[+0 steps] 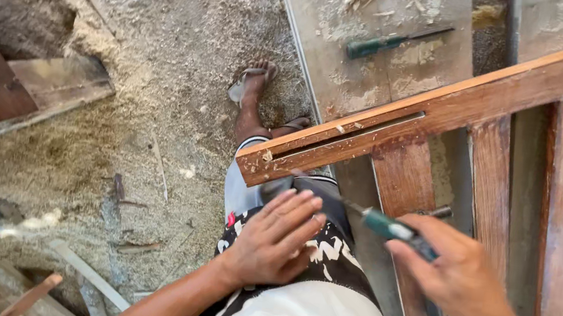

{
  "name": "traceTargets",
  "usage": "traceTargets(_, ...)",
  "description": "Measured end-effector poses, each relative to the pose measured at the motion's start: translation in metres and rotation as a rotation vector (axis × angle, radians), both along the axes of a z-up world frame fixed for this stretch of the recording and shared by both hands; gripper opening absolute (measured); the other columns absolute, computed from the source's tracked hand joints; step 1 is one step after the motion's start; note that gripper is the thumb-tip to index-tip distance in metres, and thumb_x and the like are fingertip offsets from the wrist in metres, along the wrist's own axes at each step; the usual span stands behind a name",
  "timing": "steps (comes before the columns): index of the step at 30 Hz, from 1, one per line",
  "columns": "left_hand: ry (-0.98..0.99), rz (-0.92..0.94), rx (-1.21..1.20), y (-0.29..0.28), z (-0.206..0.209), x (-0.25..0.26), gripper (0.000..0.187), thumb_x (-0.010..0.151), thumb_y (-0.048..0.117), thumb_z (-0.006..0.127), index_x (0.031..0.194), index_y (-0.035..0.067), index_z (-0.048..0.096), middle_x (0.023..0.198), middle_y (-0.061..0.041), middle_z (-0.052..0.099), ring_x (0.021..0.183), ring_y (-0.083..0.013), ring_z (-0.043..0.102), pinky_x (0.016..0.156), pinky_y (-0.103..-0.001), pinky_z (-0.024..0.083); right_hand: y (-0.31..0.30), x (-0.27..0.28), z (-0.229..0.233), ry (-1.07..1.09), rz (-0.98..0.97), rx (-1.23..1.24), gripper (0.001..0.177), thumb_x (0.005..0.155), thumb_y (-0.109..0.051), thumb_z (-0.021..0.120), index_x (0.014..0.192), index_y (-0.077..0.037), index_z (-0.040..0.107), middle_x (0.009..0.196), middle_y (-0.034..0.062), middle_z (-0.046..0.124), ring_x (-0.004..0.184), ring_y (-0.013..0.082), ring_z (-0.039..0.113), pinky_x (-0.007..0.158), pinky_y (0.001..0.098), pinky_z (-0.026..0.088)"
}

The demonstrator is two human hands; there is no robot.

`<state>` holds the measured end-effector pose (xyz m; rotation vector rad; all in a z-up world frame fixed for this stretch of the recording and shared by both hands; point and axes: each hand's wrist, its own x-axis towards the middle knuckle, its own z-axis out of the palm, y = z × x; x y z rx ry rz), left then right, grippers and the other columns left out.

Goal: The person uses a chisel and hammer to carve a long slot into a wooden frame. They repeatedly position the chisel, strike it with a hammer, and clear wood shavings from the slot. The work is performed on a wooden frame resting on a workbench in a workshop.

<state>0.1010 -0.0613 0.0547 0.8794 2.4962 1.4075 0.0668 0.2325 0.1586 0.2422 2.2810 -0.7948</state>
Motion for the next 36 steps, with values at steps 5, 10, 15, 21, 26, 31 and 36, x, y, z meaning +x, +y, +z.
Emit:
traceTargets(5, 0.027, -0.232, -0.600, -0.014, -0.089, -0.016, 0.080, 0.102, 0.046, 0.056, 0.164, 0.016, 0.016, 0.171, -0.009, 0.013, 0.158, -0.0254, 0.016, 0.128, -0.049, 0.013, 0.051, 0.023, -0.017, -0.064, -0.437, -0.177, 0.033, 0.099, -0.016, 0.068, 0.129, -0.003, 0.066, 0.094, 0.0181, 0.067, 0.075, 0.0202, 0.057, 0.068, 0.0342, 0.047)
traceTargets(10, -0.371, 0.326, -0.944, -0.143, -0.110, -0.009, 0.099, 0.100, 0.063, 0.049, 0.165, 0.006, 0.001, 0.174, -0.016, 0.000, 0.161, -0.0289, -0.002, 0.127, -0.055, -0.005, 0.056, 0.035, -0.029, -0.129, -0.510, -0.570, 0.045, 0.088, -0.012, 0.067, 0.127, -0.003, 0.048, 0.113, 0.0127, 0.072, 0.096, 0.0177, 0.070, 0.086, 0.0330, 0.056)
traceTargets(15, -0.176, 0.415, -0.676, -0.149, -0.099, 0.027, 0.094, 0.100, 0.051, 0.057, 0.166, 0.000, 0.014, 0.171, -0.030, 0.008, 0.160, -0.0432, 0.002, 0.129, -0.058, 0.000, 0.024, 0.020, -0.037, -0.136, -0.225, -0.129, 0.048, 0.092, -0.019, 0.071, 0.138, -0.009, 0.061, 0.094, 0.0086, 0.069, 0.075, 0.0150, 0.057, 0.065, 0.0291, 0.049)
traceTargets(21, 0.043, -0.097, -0.465, 0.033, -0.121, 0.001, 0.076, 0.102, 0.044, 0.055, 0.160, 0.003, 0.028, 0.169, -0.017, 0.024, 0.159, -0.0286, 0.017, 0.130, -0.048, 0.012, 0.026, -0.007, -0.028, 0.107, -0.277, -0.151, 0.037, 0.098, -0.018, 0.067, 0.131, -0.004, 0.060, 0.093, 0.0043, 0.067, 0.080, 0.0094, 0.063, 0.066, 0.0250, 0.053)
traceTargets(26, 0.256, -0.280, -0.702, -0.030, -0.125, -0.010, 0.075, 0.103, 0.045, 0.048, 0.164, 0.008, 0.025, 0.172, -0.009, 0.021, 0.158, -0.0227, 0.016, 0.128, -0.047, 0.006, 0.040, -0.007, -0.029, 0.261, -0.511, -0.338, 0.028, 0.105, -0.015, 0.062, 0.127, 0.000, 0.058, 0.098, 0.0065, 0.067, 0.085, 0.0109, 0.067, 0.077, 0.0257, 0.059)
traceTargets(31, -0.233, -0.113, -1.117, -0.181, -0.087, 0.013, 0.080, 0.091, 0.041, 0.054, 0.160, 0.013, 0.025, 0.168, -0.013, 0.019, 0.153, -0.0262, 0.018, 0.122, -0.051, 0.011, 0.019, -0.006, -0.071, 0.316, -0.911, -0.472, 0.019, 0.100, -0.014, 0.069, 0.113, -0.002, 0.064, 0.098, 0.0106, 0.073, 0.079, 0.0147, 0.066, 0.069, 0.0286, 0.056)
traceTargets(36, -0.149, 0.160, -0.770, -0.154, -0.072, -0.079, 0.031, 0.096, 0.020, 0.064, 0.122, 0.003, 0.065, 0.123, -0.018, 0.063, 0.112, -0.0316, 0.062, 0.096, -0.045, 0.050, -0.025, -0.062, -0.155, 0.364, -0.963, -0.327, 0.024, 0.097, -0.019, 0.077, 0.102, 0.002, 0.065, 0.086, 0.0102, 0.070, 0.073, 0.0125, 0.065, 0.062, 0.0299, 0.052)
